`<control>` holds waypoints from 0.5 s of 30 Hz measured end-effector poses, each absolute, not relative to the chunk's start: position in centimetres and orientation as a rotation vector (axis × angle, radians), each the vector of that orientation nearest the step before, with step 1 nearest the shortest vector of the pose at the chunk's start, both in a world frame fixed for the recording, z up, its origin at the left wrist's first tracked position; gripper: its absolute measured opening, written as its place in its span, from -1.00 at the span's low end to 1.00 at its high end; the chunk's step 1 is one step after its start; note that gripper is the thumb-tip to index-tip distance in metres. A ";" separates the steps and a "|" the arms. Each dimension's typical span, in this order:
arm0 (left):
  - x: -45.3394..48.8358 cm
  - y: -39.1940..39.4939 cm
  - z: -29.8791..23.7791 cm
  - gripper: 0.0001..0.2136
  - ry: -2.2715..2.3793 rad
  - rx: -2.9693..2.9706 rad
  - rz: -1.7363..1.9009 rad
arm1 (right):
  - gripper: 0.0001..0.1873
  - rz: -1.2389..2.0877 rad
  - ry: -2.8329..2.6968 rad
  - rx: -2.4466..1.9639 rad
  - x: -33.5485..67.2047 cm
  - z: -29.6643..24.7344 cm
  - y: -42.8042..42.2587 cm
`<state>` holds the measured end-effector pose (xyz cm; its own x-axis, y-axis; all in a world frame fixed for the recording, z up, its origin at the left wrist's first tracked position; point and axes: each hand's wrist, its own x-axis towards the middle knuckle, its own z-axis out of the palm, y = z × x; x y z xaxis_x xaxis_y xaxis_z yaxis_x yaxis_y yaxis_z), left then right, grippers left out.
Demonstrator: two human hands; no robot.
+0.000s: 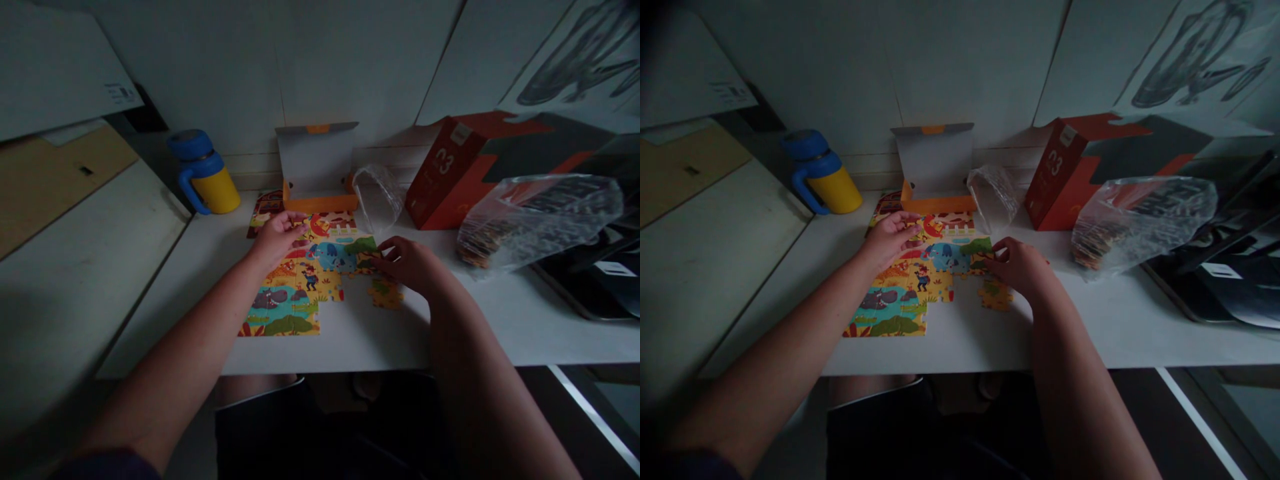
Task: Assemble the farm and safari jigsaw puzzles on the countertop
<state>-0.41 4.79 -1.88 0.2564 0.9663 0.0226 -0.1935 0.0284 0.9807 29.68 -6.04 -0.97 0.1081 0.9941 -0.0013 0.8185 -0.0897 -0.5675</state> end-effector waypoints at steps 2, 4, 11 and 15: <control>-0.4 4.7 -1.8 -0.66 0.882 1.169 1.104 | -0.65 0.517 -1.779 -1.975 29.6 -0.9 -6.1; -0.3 4.7 -1.8 -0.65 0.882 1.162 1.105 | -0.66 0.459 -1.795 -1.995 29.3 -0.8 -6.2; -0.4 4.8 -1.8 -0.63 0.880 1.159 1.095 | -0.72 0.267 -1.889 -1.995 28.6 -1.2 -6.2; -0.3 4.7 -1.6 -0.70 0.888 1.143 1.106 | -0.80 0.224 -1.921 -1.952 28.5 0.0 -6.2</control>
